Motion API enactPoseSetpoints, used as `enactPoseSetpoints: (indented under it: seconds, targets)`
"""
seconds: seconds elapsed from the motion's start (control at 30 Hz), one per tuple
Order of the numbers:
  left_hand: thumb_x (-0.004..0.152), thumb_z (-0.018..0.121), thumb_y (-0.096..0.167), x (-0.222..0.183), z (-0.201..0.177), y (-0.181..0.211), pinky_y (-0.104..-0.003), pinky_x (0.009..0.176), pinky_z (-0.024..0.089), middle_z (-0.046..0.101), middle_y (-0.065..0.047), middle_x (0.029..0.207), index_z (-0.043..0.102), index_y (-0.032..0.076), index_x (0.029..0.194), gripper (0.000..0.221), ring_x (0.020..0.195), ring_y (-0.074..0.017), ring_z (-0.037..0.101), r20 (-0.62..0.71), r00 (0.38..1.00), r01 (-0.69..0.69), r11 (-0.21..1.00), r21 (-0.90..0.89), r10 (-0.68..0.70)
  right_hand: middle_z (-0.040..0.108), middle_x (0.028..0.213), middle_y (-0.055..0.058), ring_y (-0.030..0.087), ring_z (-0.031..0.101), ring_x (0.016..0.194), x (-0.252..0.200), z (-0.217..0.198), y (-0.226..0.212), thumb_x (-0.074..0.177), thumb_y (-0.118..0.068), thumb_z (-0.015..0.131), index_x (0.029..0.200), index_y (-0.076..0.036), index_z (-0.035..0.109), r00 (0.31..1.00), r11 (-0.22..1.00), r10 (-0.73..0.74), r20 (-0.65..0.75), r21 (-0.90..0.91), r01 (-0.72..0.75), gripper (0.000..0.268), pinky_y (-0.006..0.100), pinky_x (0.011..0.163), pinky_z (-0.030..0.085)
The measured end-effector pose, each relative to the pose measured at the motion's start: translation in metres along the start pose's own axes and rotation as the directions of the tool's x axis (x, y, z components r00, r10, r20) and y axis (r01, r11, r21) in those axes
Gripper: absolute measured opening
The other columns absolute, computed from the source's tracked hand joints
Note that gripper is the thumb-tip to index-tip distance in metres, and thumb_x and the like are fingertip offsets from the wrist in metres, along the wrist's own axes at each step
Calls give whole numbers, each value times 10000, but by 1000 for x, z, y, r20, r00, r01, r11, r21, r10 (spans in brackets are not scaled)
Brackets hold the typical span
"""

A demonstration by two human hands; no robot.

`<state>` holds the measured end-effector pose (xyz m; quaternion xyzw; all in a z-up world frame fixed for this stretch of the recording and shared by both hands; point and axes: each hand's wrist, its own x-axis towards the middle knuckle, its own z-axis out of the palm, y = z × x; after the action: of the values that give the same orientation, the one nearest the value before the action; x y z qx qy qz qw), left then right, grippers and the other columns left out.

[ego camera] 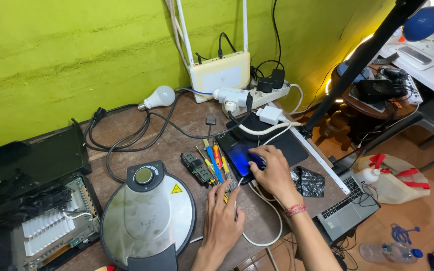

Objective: Inspecting the exterior and controls of a waffle maker and cleaning a disassembled electronic console on a repair bench.

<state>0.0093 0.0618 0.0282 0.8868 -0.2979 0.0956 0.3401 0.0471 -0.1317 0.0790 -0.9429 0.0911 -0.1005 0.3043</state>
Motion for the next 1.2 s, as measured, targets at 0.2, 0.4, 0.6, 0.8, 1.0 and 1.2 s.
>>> enactPoseSetpoints:
  seconds: [0.2, 0.4, 0.6, 0.8, 1.0, 1.2]
  targets:
    - [805, 672, 101, -5, 2, 0, -514, 965, 504, 536, -169, 1439, 641, 70, 1317, 514, 1311, -371, 460, 19, 1000, 4, 1000, 29, -5, 687, 1054, 72, 222, 661, 1010, -32, -30, -1, 903, -269, 713, 1178, -161, 727, 983, 984, 167, 78, -77, -161, 296, 393, 840, 537]
    - [780, 719, 103, 0, 6, 1, -609, 981, 436, 435, -108, 1566, 571, 135, 1403, 641, 1385, -467, 350, 103, 994, -33, 993, 115, 21, 683, 1057, 75, 257, 633, 1008, -50, -29, 11, 892, -288, 695, 1190, -161, 711, 974, 969, 199, 105, -169, -180, 325, 402, 830, 526]
    - [801, 729, 153, 2, 9, -1, -576, 1008, 414, 474, -89, 1548, 577, 118, 1420, 639, 1403, -427, 348, 131, 991, -22, 987, 158, 1, 598, 1086, 43, 267, 527, 1030, -67, -33, 21, 798, -500, 825, 1281, -215, 639, 958, 931, 249, 143, -309, -196, 591, 425, 883, 484]
    - [799, 704, 157, -3, 15, -5, -534, 987, 454, 495, -73, 1532, 562, 89, 1422, 642, 1389, -407, 375, 108, 992, 38, 980, 193, -60, 664, 1220, 60, 247, 674, 1124, -71, -36, 16, 802, -171, 791, 1308, -219, 640, 929, 936, 310, 204, -234, -261, 530, 430, 881, 609]
    - [797, 705, 165, -4, 16, -4, -533, 990, 456, 499, -91, 1527, 565, 86, 1413, 637, 1383, -405, 388, 91, 994, 40, 978, 204, -59, 711, 1094, 28, 143, 627, 725, -66, -28, 15, 838, -195, 816, 1208, -153, 708, 928, 942, 318, 193, -172, -287, 389, 331, 809, 614]
    - [787, 687, 148, -5, 12, -2, -531, 968, 447, 515, -97, 1525, 587, 65, 1398, 624, 1381, -404, 398, 63, 995, 60, 976, 211, -75, 710, 913, 48, 120, 467, 500, -53, -17, 5, 829, -155, 784, 1057, -108, 740, 961, 968, 223, 163, -154, -198, 238, 306, 557, 499]
